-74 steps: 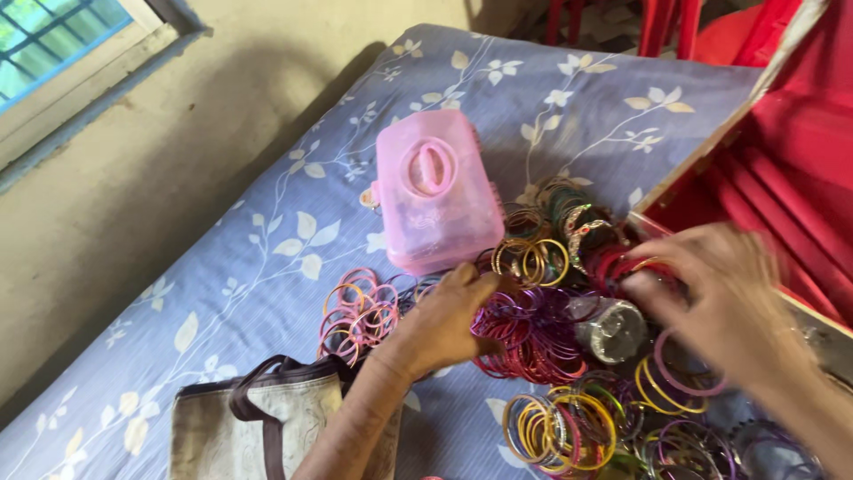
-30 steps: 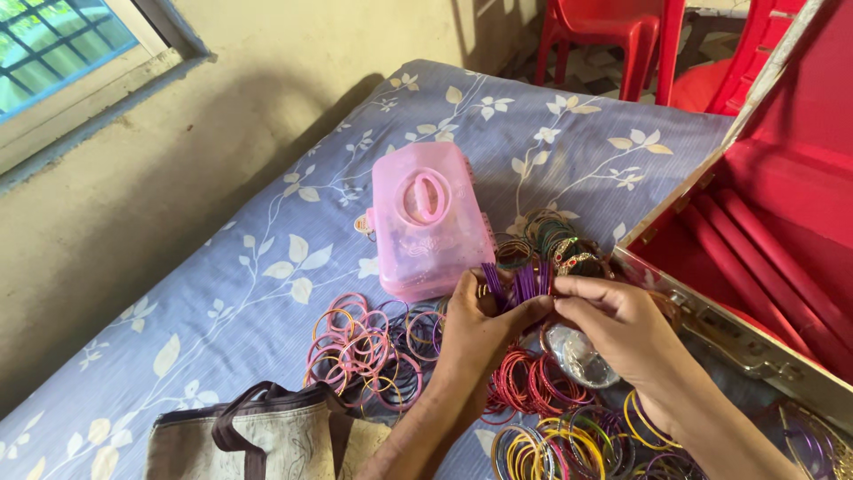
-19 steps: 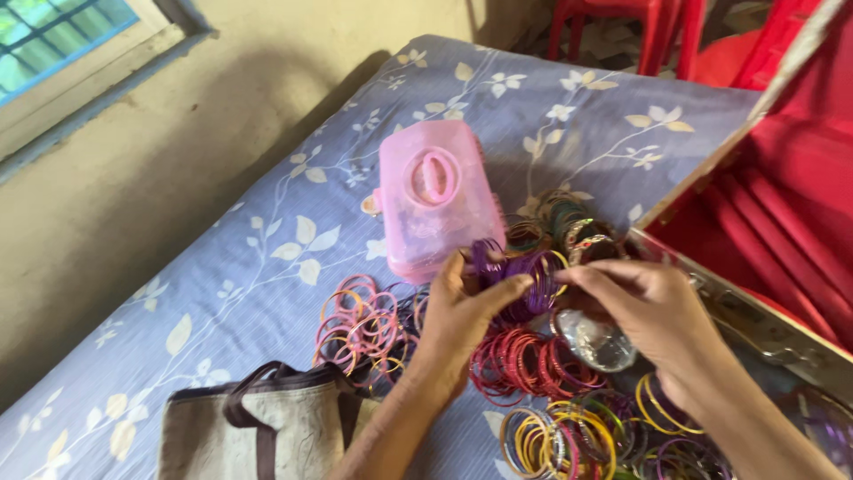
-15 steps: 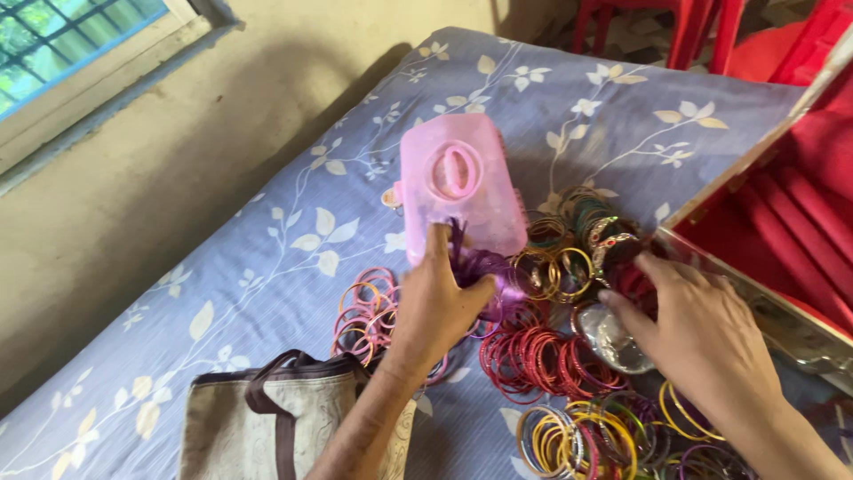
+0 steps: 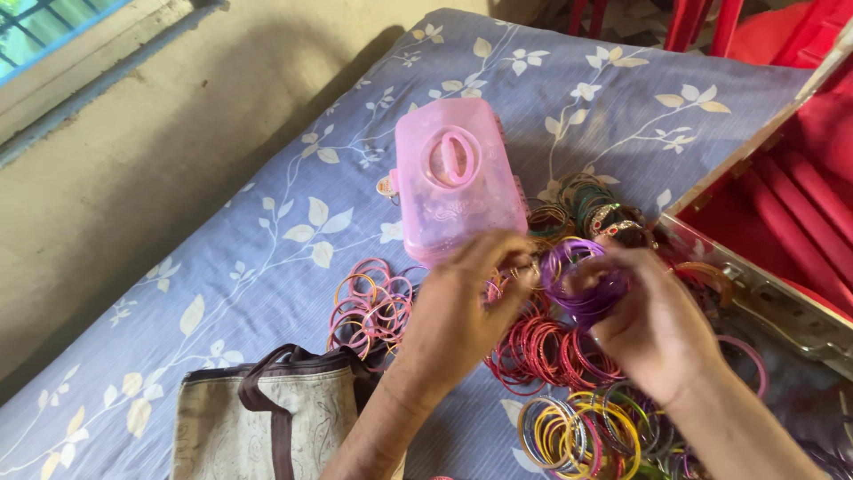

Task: The person sorts a large pile of colorful bangles on a bed, picking them up by color and placing them into a red-lined jewelry box. They handle various colors including purple, red, and gold, organizing them into stacks within the box.

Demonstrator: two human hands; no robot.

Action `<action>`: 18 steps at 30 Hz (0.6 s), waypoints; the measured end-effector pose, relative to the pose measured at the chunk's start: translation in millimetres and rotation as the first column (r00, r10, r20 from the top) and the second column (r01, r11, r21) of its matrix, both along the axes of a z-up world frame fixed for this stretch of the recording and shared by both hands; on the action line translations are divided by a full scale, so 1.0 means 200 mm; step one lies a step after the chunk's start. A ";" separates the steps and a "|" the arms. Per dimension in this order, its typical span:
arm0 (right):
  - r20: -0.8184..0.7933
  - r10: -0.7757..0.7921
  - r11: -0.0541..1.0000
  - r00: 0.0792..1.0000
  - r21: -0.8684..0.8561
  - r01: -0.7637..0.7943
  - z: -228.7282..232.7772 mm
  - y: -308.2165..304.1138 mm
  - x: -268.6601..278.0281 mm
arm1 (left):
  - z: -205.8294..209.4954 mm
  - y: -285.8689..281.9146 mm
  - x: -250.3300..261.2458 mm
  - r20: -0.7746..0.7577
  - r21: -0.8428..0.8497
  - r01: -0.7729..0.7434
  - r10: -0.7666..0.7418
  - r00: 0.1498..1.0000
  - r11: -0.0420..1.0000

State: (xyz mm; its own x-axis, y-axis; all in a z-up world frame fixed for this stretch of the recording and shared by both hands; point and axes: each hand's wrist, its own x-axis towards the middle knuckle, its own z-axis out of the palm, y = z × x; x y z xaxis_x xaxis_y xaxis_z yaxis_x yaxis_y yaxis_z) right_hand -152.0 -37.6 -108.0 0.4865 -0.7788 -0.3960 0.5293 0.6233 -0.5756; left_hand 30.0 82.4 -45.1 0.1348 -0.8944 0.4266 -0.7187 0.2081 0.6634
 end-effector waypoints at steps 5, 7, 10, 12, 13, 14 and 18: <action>0.169 -0.068 0.972 0.983 -0.211 0.103 0.07 -0.09 -0.16 | -0.31 -0.05 0.07 0.225 0.262 -0.253 0.196 0.954 0.931; -0.194 -0.117 0.877 0.974 -0.480 0.010 0.09 -0.08 -0.16 | -0.41 -0.04 0.06 0.185 0.284 -0.296 0.251 0.950 0.912; -0.872 -0.278 0.659 0.404 -0.479 -0.580 0.07 0.00 -0.05 | -0.46 -0.06 0.07 0.209 0.261 -0.335 0.286 0.935 0.905; -0.923 -0.375 0.589 0.084 -0.307 -0.747 0.02 0.02 -0.01 | -0.45 -0.05 0.06 0.213 0.250 -0.375 0.327 0.921 0.893; -0.856 -0.506 0.501 0.104 -0.390 -0.772 -0.02 0.02 0.03 | -0.44 -0.05 0.07 0.198 0.252 -0.405 0.363 0.911 0.879; -0.828 -0.559 0.469 0.050 -0.366 -0.804 -0.06 0.00 0.06 | -0.43 -0.06 0.07 0.184 0.255 -0.435 0.398 0.899 0.864; -0.809 -0.587 0.456 0.022 -0.353 -0.817 -0.17 -0.04 0.10 | -0.38 -0.07 0.01 -0.061 0.070 -0.337 0.341 0.938 0.939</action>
